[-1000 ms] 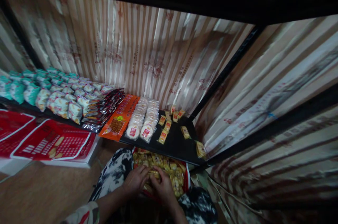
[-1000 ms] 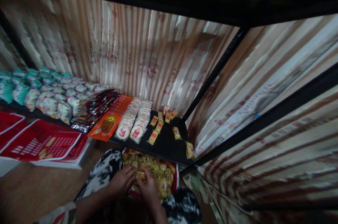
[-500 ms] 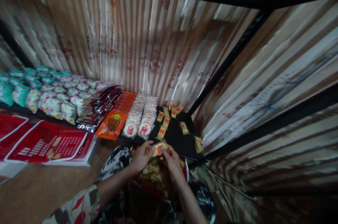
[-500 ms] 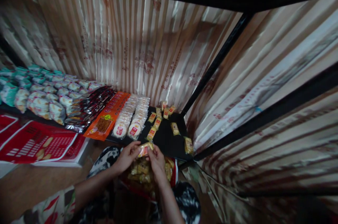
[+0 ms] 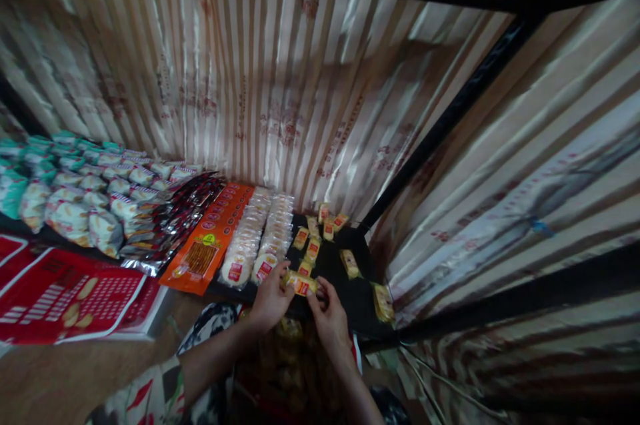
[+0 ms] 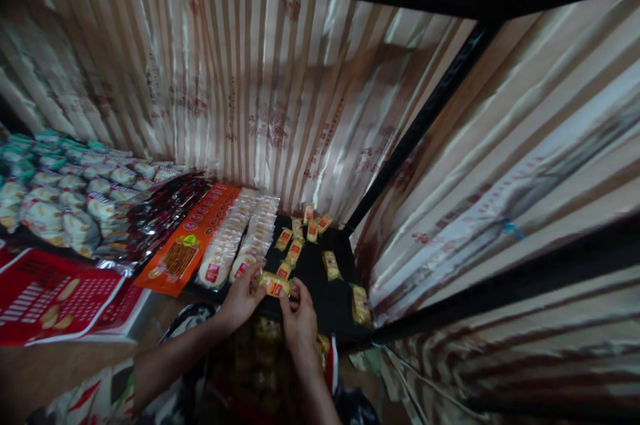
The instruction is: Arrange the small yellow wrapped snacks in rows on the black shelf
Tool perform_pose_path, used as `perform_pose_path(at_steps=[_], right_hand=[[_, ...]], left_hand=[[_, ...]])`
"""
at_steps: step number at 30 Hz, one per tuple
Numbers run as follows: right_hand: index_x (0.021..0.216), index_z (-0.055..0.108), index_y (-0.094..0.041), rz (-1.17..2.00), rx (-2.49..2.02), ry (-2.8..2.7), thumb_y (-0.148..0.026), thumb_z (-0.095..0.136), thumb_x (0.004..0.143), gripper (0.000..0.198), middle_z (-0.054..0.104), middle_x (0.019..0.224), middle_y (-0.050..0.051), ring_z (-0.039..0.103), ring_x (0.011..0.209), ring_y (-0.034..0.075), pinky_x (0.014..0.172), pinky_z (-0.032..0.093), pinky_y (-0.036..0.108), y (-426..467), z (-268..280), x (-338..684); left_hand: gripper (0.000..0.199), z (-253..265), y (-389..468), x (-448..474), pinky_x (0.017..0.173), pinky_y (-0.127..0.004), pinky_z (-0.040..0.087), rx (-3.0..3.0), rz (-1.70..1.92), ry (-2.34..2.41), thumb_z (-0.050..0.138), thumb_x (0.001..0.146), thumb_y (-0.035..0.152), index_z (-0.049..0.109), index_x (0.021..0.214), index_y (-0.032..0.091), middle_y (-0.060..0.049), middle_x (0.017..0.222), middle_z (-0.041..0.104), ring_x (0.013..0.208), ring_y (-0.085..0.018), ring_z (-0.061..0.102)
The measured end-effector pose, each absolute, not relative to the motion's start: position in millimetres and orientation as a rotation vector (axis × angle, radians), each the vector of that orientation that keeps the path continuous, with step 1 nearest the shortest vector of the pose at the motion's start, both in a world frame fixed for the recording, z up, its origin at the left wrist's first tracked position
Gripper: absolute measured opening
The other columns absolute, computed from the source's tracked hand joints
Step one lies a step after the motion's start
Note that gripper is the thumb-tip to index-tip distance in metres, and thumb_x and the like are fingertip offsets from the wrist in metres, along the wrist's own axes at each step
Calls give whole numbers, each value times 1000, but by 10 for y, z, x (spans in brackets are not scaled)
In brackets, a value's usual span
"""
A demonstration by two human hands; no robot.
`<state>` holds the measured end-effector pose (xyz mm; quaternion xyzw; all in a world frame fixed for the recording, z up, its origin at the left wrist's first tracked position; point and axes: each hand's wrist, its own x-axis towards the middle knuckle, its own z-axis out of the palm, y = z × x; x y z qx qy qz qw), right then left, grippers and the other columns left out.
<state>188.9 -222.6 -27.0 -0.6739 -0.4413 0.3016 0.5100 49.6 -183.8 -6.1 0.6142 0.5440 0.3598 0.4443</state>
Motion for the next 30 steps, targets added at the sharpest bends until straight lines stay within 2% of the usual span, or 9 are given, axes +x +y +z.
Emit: perform_pose_path(at_steps=[2, 4, 10, 14, 18, 23, 27, 30], right_hand=[[112, 57, -16, 453, -1654, -1275, -45, 60, 70, 52, 61, 112, 12, 54, 105, 26, 92, 42, 42, -2167, -199, 2010], [113, 59, -19, 338, -1633, -1453, -41, 59, 73, 46, 61, 115, 10, 50, 110, 26, 97, 38, 43, -2097, -104, 2117], [99, 65, -22, 500, -1638, -1596, -36, 52, 78, 29, 67, 93, 8, 59, 86, 22, 77, 47, 33, -1824, 22, 2294], [96, 65, -19, 476, -1718, -1433, -40, 50, 77, 32, 67, 91, 8, 60, 82, 22, 74, 47, 32, -1534, 11, 2378], [94, 64, -19, 519, -1755, -1309, -43, 48, 76, 34, 68, 79, 6, 61, 73, 21, 67, 46, 31, -1149, 12, 2436], [86, 65, -19, 528, -1752, -1240, -42, 49, 72, 31, 67, 74, 4, 61, 71, 20, 67, 45, 30, -659, -80, 2447], [79, 65, -18, 501, -1781, -1252, -36, 49, 70, 26, 66, 69, 4, 60, 67, 19, 68, 45, 31, -322, -167, 2452], [80, 65, -18, 493, -1781, -1297, -31, 50, 70, 22, 66, 71, 4, 60, 70, 19, 70, 45, 31, -108, -188, 2458]], left_hand=[[46, 0, -1738, 509, 96, -32, 40, 1668, 881, 1295, 49, 70, 10, 54, 115, 18, -7, 116, 59, 107, -18, 53], [47, 59, -1639, 547, 99, -32, 38, 1794, 859, 1232, 48, 69, 10, 56, 113, 20, -5, 117, 59, 110, -19, 51], [48, 187, -1301, 790, 93, -33, 42, 1946, 890, 1126, 45, 71, 11, 55, 116, 24, -4, 108, 60, 102, -19, 55], [51, 260, -1058, 988, 98, -33, 39, 1903, 978, 1163, 44, 72, 10, 49, 122, 19, -8, 118, 54, 111, -19, 50], [49, 333, -886, 1166, 107, -33, 29, 1798, 996, 1219, 43, 76, 12, 47, 124, 14, -12, 133, 43, 125, -21, 38], [43, 269, -740, 1348, 111, -37, 21, 1640, 920, 1288, 39, 83, 18, 49, 124, 8, -16, 141, 34, 133, -25, 28], [40, 103, -556, 1483, 112, -36, 18, 1427, 923, 1284, 37, 85, 21, 52, 121, 10, -13, 137, 42, 132, -21, 29], [40, -36, -391, 1589, 111, -36, 18, 1307, 1003, 1216, 39, 85, 23, 49, 123, 14, -10, 138, 41, 132, -20, 31]])
